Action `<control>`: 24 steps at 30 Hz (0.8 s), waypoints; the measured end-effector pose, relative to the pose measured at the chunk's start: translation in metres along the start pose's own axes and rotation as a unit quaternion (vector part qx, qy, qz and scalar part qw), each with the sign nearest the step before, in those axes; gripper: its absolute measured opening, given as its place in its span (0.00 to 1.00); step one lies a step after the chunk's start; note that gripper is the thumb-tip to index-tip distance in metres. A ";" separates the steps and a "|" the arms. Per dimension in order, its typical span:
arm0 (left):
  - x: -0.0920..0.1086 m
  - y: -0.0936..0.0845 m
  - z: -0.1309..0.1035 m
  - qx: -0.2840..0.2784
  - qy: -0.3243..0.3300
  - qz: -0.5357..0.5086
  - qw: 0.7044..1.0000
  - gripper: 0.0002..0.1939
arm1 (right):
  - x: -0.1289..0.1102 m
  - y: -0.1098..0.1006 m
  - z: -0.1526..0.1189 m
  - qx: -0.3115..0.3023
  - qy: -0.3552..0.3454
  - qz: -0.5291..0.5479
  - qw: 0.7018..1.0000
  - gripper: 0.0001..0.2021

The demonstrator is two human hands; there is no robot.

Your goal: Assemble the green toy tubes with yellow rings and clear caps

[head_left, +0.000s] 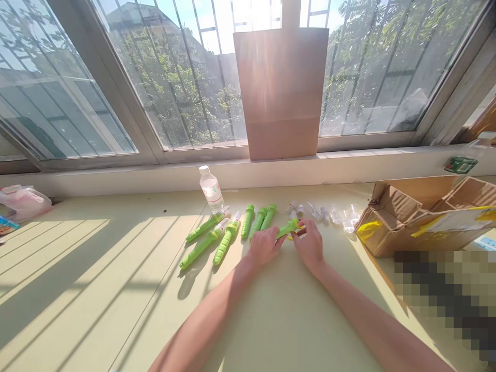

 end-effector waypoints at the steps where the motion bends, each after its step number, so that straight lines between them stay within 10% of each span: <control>1: 0.000 0.000 0.000 -0.005 -0.004 -0.002 1.000 0.18 | 0.000 0.000 0.000 -0.001 0.002 -0.002 1.000 0.08; 24: 0.007 -0.010 -0.001 -0.045 -0.036 -0.043 0.997 0.16 | 0.005 0.002 0.001 -0.020 0.031 -0.044 0.998 0.07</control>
Point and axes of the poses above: each hand's wrist, its own z-axis towards the middle knuckle, its own y-axis out of the palm, x = y × z, the point moved 3 cm from there along z, towards the middle knuckle, and after that the axes turned 4 degrees about x, right-handed, at the moved point
